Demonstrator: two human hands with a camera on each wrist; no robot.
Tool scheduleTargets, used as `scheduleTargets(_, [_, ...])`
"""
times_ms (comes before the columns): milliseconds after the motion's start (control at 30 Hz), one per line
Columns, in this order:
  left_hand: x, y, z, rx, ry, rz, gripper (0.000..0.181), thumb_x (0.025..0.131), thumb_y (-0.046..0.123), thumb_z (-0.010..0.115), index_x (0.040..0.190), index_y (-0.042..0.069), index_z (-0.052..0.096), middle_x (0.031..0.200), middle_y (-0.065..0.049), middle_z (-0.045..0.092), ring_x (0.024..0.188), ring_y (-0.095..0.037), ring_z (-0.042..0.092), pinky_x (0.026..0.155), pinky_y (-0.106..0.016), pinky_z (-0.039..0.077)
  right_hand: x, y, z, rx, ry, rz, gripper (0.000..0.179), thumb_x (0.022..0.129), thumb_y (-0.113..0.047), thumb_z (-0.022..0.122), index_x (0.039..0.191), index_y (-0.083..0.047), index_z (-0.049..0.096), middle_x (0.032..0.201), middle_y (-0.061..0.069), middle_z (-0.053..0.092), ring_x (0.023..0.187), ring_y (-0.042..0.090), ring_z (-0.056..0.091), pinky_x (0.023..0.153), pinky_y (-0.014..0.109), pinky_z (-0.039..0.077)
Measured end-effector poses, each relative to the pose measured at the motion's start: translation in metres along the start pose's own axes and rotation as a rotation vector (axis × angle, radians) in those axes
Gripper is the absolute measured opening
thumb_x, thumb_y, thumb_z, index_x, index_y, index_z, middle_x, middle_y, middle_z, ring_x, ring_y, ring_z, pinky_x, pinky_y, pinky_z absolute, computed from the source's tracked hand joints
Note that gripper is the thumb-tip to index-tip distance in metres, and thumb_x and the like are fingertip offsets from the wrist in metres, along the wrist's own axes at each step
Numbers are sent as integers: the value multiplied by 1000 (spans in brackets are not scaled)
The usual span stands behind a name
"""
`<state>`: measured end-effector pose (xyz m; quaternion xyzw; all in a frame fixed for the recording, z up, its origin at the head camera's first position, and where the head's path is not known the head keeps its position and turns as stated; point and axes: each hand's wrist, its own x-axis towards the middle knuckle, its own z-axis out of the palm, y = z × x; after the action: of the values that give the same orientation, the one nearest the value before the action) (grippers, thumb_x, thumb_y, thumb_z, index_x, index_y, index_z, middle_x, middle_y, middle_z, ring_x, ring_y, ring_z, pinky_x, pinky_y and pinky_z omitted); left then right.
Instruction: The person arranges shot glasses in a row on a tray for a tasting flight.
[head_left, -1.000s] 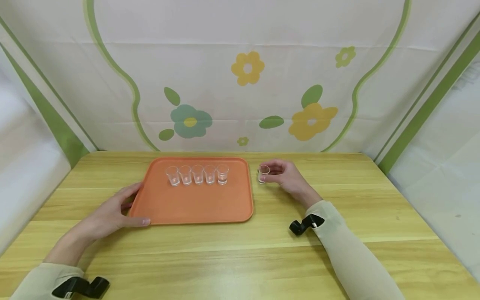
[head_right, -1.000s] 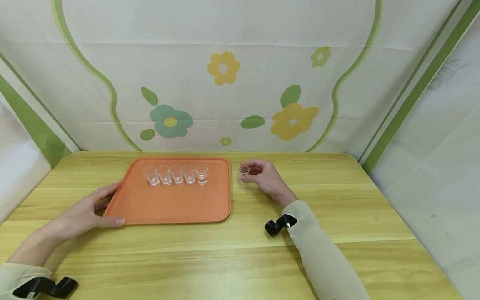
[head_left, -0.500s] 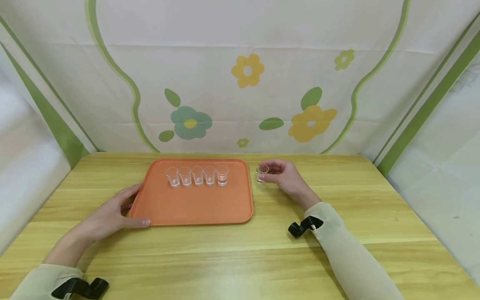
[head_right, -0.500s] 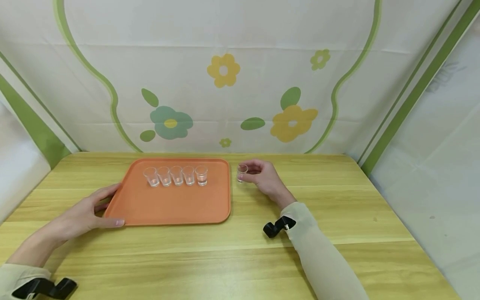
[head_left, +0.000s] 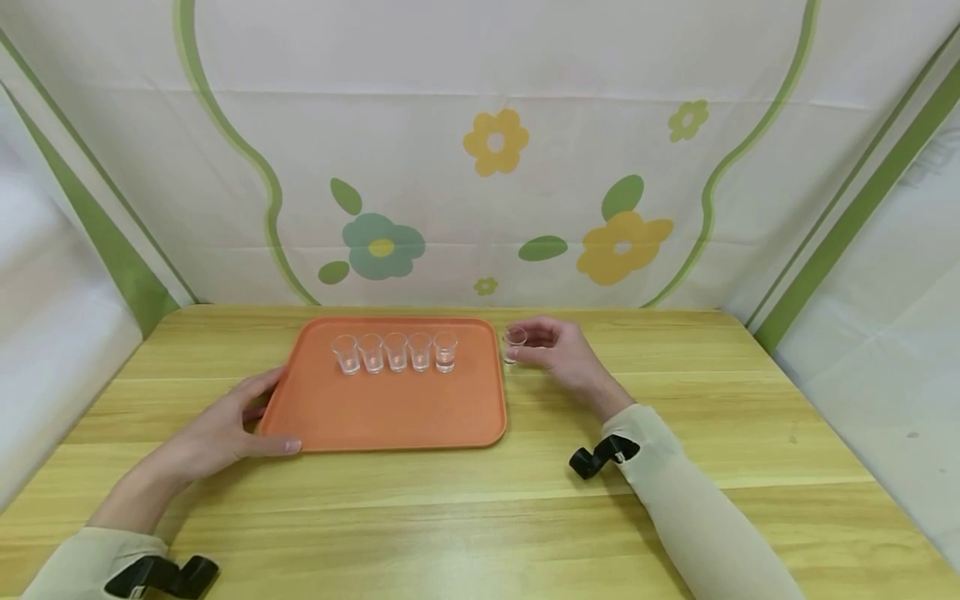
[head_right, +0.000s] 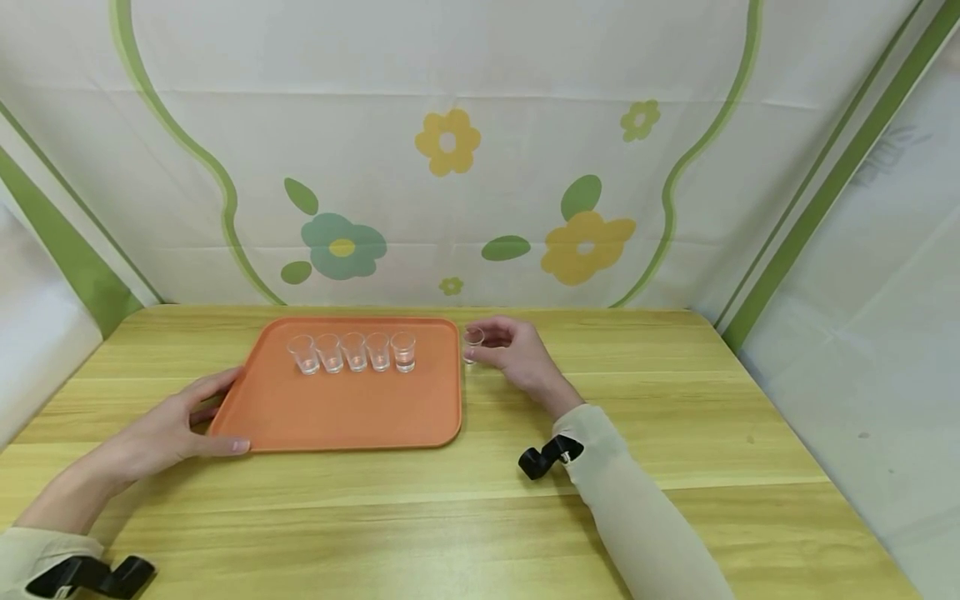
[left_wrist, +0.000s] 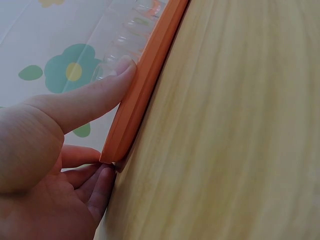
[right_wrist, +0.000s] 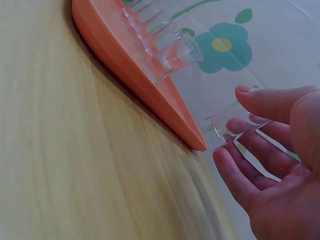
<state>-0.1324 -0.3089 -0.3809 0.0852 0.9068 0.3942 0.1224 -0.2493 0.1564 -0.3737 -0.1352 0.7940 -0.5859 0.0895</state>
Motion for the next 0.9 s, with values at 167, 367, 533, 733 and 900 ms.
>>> scheduleTargets(167, [0,0,0,-3,-4,-4,114,90,29,87,170,-1,10,168,-38,20,142,-62,43,110,-67,45,2,-6,8,-9,-8,-12,47,91,-16,85,134,-3,70,128,13,75,110,21,71,92,27,60])
scheduleTargets(367, [0,2,0,-17,-7,-15,115,90,29,86,170,-1,9,168,-39,19,143,-63,41,110,-71,43,7,-11,22,-19,-40,-29,39,91,-16,85,128,-8,74,122,12,76,110,22,71,91,30,62])
scheduleTargets(533, [0,3,-1,-23,-7,-17,115,90,29,86,170,-1,9,168,-38,20,143,-64,40,110,-71,44,12,-13,32,-17,-65,-31,35,91,-13,85,124,-9,74,120,11,76,108,22,71,91,34,63])
scheduleTargets(733, [0,3,0,-18,-5,-12,114,90,29,87,169,-1,10,168,-38,20,142,-63,41,110,-69,44,15,-14,40,-36,-76,-4,33,92,-13,84,122,-10,74,119,9,76,108,22,71,90,34,63])
scheduleTargets(900, [0,3,-1,-21,-7,-19,115,90,29,86,170,-1,9,168,-39,19,142,-64,41,110,-70,44,17,-14,44,-48,-79,-13,32,92,-12,83,122,-9,75,119,8,77,107,21,71,91,30,61])
